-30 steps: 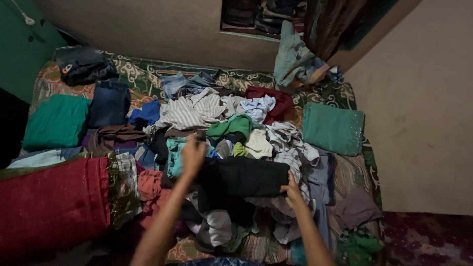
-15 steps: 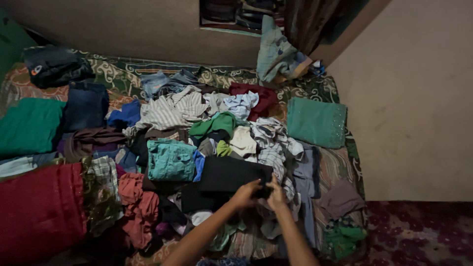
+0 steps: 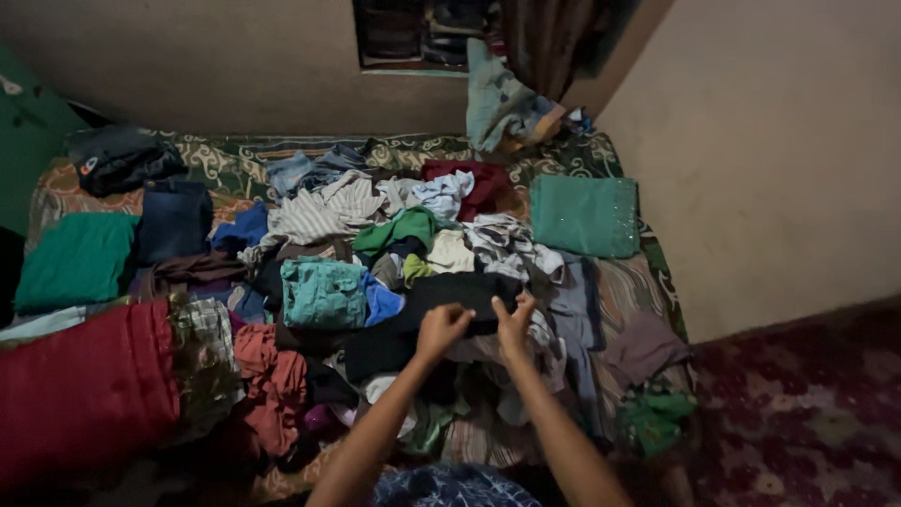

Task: The person picks up several garments from a pile on a bed, including jeans and shirts, and folds them individually.

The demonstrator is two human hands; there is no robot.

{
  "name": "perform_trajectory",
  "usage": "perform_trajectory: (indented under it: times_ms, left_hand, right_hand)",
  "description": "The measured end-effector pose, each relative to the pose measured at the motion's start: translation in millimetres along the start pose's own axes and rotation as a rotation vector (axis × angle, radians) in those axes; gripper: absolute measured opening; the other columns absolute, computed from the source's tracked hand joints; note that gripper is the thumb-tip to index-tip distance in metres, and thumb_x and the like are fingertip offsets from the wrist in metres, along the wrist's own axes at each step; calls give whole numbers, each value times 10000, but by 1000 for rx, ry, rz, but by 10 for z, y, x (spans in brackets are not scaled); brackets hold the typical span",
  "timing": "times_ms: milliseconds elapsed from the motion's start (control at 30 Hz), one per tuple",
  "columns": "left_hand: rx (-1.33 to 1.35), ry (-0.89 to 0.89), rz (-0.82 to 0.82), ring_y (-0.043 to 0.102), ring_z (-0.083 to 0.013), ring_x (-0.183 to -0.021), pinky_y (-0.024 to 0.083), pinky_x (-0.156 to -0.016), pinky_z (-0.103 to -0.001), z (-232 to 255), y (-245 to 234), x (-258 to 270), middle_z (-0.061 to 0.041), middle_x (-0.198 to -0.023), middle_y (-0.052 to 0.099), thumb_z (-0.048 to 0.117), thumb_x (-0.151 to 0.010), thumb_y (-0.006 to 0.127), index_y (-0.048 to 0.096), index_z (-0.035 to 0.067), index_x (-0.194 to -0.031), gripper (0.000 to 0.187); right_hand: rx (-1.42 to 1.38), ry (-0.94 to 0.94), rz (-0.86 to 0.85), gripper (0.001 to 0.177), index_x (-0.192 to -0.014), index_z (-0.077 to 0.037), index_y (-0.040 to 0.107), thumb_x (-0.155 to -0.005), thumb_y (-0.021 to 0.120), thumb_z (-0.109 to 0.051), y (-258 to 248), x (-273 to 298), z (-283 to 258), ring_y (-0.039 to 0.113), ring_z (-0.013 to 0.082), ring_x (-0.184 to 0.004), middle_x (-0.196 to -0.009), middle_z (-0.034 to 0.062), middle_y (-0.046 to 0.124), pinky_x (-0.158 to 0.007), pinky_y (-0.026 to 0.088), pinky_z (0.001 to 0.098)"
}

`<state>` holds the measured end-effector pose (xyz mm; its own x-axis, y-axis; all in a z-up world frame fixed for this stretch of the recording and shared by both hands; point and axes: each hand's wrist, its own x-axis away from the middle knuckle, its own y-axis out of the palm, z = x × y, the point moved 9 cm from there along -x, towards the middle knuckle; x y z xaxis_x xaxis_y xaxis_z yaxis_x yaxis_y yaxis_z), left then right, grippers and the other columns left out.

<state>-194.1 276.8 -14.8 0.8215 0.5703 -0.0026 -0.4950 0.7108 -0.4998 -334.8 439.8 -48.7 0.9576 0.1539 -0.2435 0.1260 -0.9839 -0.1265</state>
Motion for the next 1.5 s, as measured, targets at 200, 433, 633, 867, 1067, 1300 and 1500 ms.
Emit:
perform_trajectory:
  times_ms: [200, 433, 633, 867, 1067, 1300, 1500]
  left_hand:
    - [415, -423, 182, 674, -247, -575, 533, -557, -413, -508, 496, 440, -111, -679, 672, 511, -977, 622, 616, 51, -1035, 463]
    - [1033, -715, -5, 617, -294, -570, 516, -481, -450, -641, 1627, 1003, -187, -823, 628, 509, -924, 659, 405, 115, -1241, 566]
    - [1089, -617, -216, 613, -275, -570, 503, -464, -398, -235, 2163, 961, -168, -806, 601, 393, -937, 711, 399, 119, -1207, 495]
    - [870, -559, -412, 644, -191, -559, 483, -461, -303, 51, 2837, 438, -67, -753, 675, 332, -958, 654, 586, 129, -1010, 221]
    - [368, -417, -429, 730, -234, -636, 577, -523, -344, 204, 3367, -250, -113, -822, 731, 352, -933, 701, 651, 71, -1072, 318]
    - [228, -301, -457, 750, -219, -688, 587, -593, -355, 188, 3696, -919, -117, -891, 782, 396, -931, 667, 694, 57, -1143, 401]
    - [148, -307, -384, 741, -325, -767, 587, -692, -445, -65, 3609, -1169, -137, -908, 757, 395, -916, 661, 672, 78, -1145, 392]
  right_hand:
    - [-209, -228, -359, 138, -984, -39, 602, -875, 534, 11, -349, -133, -388, 581, 173, -874, -912, 62, 588, -857, 483, 288]
    - [55, -78, -371, 399, -1236, -46, 762, -932, 513, 20, -1071, 238, -1058, 590, 224, -935, -1165, 114, 775, -853, 445, 322]
    - [120, -183, -162, 501, -1458, -65, 567, -968, 639, -139, -1973, 110, -1368, 531, 247, -1403, -1498, 124, 587, -1144, 400, 366]
    - [199, -97, 6, 702, -1560, -91, 442, -922, 724, -174, -3080, -480, -384, 440, 293, -1458, -1589, 167, 468, -1172, 342, 400]
    - [329, 153, 112, 774, -1558, -111, 442, -836, 721, -99, -3413, -1058, 703, 493, 305, -1403, -1540, 180, 503, -1136, 377, 384]
    - [75, -51, 318, 679, -1565, -86, 459, -920, 670, -63, -3455, -1851, 746, 390, 329, -1503, -1639, 199, 432, -1228, 260, 430]
    - [293, 479, 336, 769, -1570, -120, 367, -872, 688, -89, -3459, -2009, 1561, 377, 323, -1417, -1587, 171, 366, -1137, 311, 455]
